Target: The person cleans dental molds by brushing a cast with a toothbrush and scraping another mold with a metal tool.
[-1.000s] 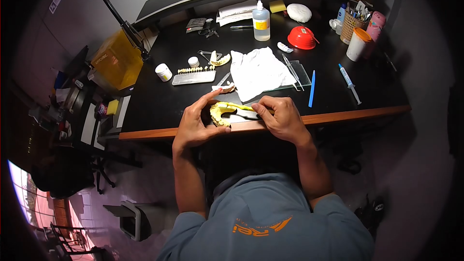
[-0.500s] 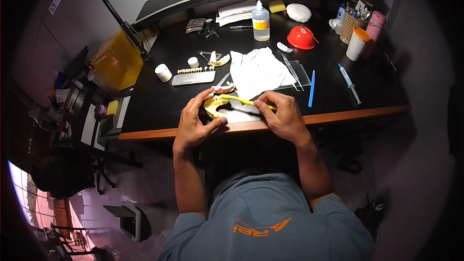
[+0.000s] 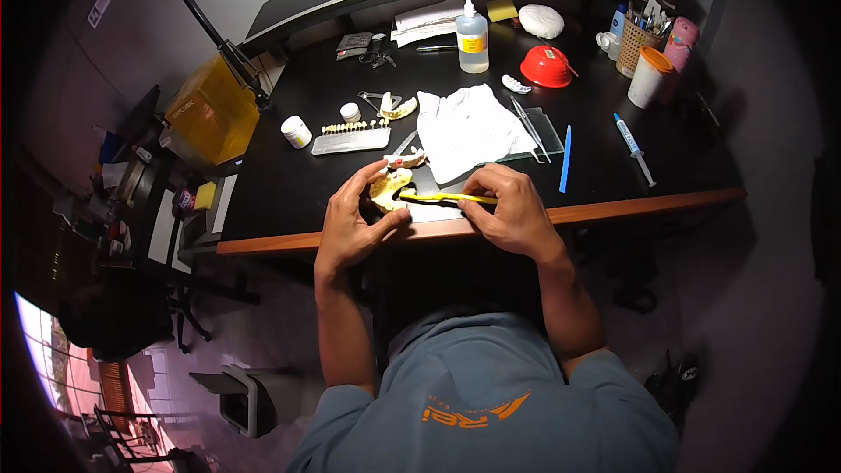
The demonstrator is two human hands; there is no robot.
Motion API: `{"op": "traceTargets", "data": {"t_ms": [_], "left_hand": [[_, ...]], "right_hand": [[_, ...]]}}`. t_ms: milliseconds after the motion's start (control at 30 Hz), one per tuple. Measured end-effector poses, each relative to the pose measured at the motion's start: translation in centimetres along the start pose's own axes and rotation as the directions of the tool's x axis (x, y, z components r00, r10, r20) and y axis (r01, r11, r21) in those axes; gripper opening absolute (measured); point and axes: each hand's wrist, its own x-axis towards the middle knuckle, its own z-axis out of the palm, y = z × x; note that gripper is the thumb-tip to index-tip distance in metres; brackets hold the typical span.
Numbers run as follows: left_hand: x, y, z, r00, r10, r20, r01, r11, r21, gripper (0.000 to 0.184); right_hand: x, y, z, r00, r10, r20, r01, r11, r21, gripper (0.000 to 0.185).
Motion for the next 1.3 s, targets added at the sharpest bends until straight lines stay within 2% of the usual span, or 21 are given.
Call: {"op": "traceTargets", "data": {"t_ms": [300, 400, 600, 800, 1300], "left_hand": [[0.1, 0.3, 0.0, 0.997, 0.08, -0.009, -0.079, 0.995, 0.066, 0.088], [0.2, 0.7, -0.2, 0.999, 0.023, 0.023, -0.025, 0.998, 0.057, 0.091], [0.1, 0.3, 0.1, 0.997, 0.08, -0.012, -0.079, 0.996, 0.046, 0.085], [0.2, 1.2, -0.3, 0.999, 0.007, 0.039, -0.01, 0.998, 0.069, 0.089], [0.2, 1.1, -0.3, 0.999, 0.03, 0.04, -0.032, 0.998, 0.06, 0.083]], "right_hand": [[0.1, 0.1, 0.0, 1.0, -0.022, 0.015, 0.022, 1.0, 0.02, 0.018], [0.1, 0.1, -0.1, 1.0, -0.016, 0.011, 0.015, 0.999, 0.041, 0.018], [0.1, 0.1, 0.0, 0.999, -0.033, 0.011, 0.032, 0.999, 0.041, 0.018], [0.0, 0.0, -0.1, 1.0, -0.028, 0.013, 0.027, 0.998, 0.048, 0.018], [-0.1, 0.1, 0.0, 0.999, -0.032, 0.019, 0.031, 0.999, 0.031, 0.018]]}}
